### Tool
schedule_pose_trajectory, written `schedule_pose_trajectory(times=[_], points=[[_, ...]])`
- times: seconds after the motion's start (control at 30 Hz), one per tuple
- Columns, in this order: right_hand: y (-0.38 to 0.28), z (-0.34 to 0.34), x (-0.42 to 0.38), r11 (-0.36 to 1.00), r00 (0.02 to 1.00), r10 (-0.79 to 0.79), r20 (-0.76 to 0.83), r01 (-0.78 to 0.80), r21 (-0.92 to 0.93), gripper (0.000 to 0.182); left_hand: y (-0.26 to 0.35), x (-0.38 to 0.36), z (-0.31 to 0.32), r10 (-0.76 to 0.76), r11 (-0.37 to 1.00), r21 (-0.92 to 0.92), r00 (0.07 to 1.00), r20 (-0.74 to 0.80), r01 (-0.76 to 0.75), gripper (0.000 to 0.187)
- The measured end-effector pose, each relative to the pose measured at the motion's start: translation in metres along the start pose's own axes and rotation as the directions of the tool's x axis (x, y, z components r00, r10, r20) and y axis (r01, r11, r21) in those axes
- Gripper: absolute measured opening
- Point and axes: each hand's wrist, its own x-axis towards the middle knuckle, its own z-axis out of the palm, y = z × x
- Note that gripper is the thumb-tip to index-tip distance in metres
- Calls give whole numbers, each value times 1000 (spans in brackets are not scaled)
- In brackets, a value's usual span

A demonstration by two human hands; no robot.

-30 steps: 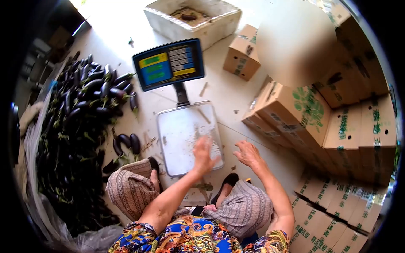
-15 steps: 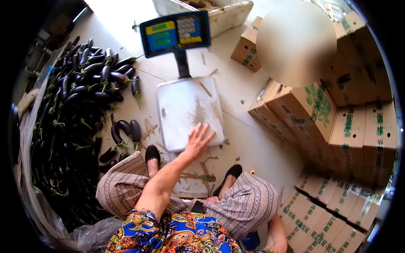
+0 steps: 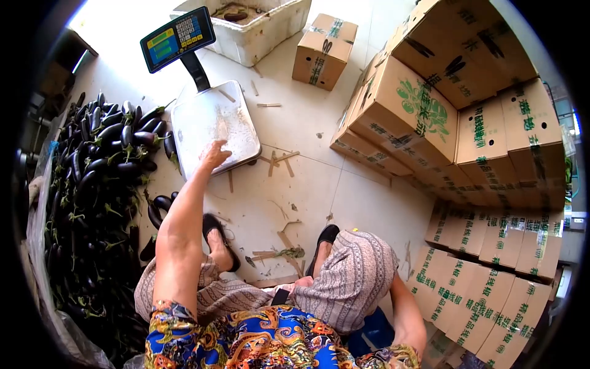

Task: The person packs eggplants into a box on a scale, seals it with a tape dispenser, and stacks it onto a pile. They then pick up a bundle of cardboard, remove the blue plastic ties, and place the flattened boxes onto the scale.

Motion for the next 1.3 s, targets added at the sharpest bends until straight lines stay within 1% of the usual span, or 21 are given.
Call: schedule_pose_trajectory(times=[0.07,0.13,0.2,0.23,0.27,0.33,0.37,0.4,0.47,0.53,0.6,0.7,0.8,0.93,0.97,1.07,1.1,1.17,1.23,1.27,1.3], points=[[-60,-29,34,991,990,-134,-53,133,-17,42,11,2,-18,51,996,-72,995,-81,-57,51],[-137,-66,54,965,961,-263,-90,260,-41,41,21,13,-23,193,968,-124,965,-176,-216,53],[-215,-102,75,938,927,-345,-143,346,-20,44,53,32,-31,145,959,-226,980,-135,-173,56],[-235,-111,96,911,887,-406,-220,411,-24,48,67,49,-26,156,913,-355,976,-149,-200,59],[-249,-118,115,884,843,-452,-293,466,-23,52,91,47,-35,174,889,-400,973,-149,-220,63],[-274,-141,157,933,888,-336,-313,359,17,63,119,83,-16,201,854,-461,971,-132,-239,71],[-302,-155,163,933,948,-135,-288,219,284,70,133,100,-4,224,790,-543,958,-180,-286,71],[-278,-155,213,923,925,-170,-341,270,274,75,147,115,7,237,716,-617,945,-227,-328,72],[-292,-177,250,957,860,-93,-502,216,193,78,176,131,-3,269,681,-631,929,-256,-371,77],[-294,-186,302,930,748,-18,-663,257,265,80,202,151,-13,278,664,-627,913,-300,-408,79],[-298,-193,346,899,713,84,-696,247,361,81,222,178,-19,269,644,-648,913,-306,-407,81],[-317,-202,391,904,598,164,-785,227,362,83,245,220,-20,274,628,-659,910,-312,-415,81],[-321,-209,427,863,560,282,-779,207,461,84,258,247,-19,283,606,-694,921,-267,-388,81],[-308,-219,459,719,691,326,-646,262,643,79,272,271,-10,279,553,-768,941,-194,-322,80],[-307,-218,469,702,705,369,-605,216,679,73,274,273,-8,264,562,-764,944,-197,-317,80],[-314,-218,459,745,701,366,-612,174,644,67,272,274,-3,250,548,-771,943,-219,-324,74],[-314,-213,460,768,651,382,-656,171,617,62,270,271,-3,250,543,-772,941,-227,-330,72],[-309,-206,454,755,658,359,-662,212,620,64,267,255,-1,256,505,-775,924,-285,-379,67],[-314,-195,430,719,668,296,-683,315,620,65,256,231,7,236,544,-722,904,-357,-427,63],[-320,-181,410,755,644,270,-716,320,572,66,249,217,11,228,565,-692,891,-392,-449,61],[-320,-166,392,809,668,259,-698,245,535,69,241,199,9,219,581,-678,889,-402,-450,55]])
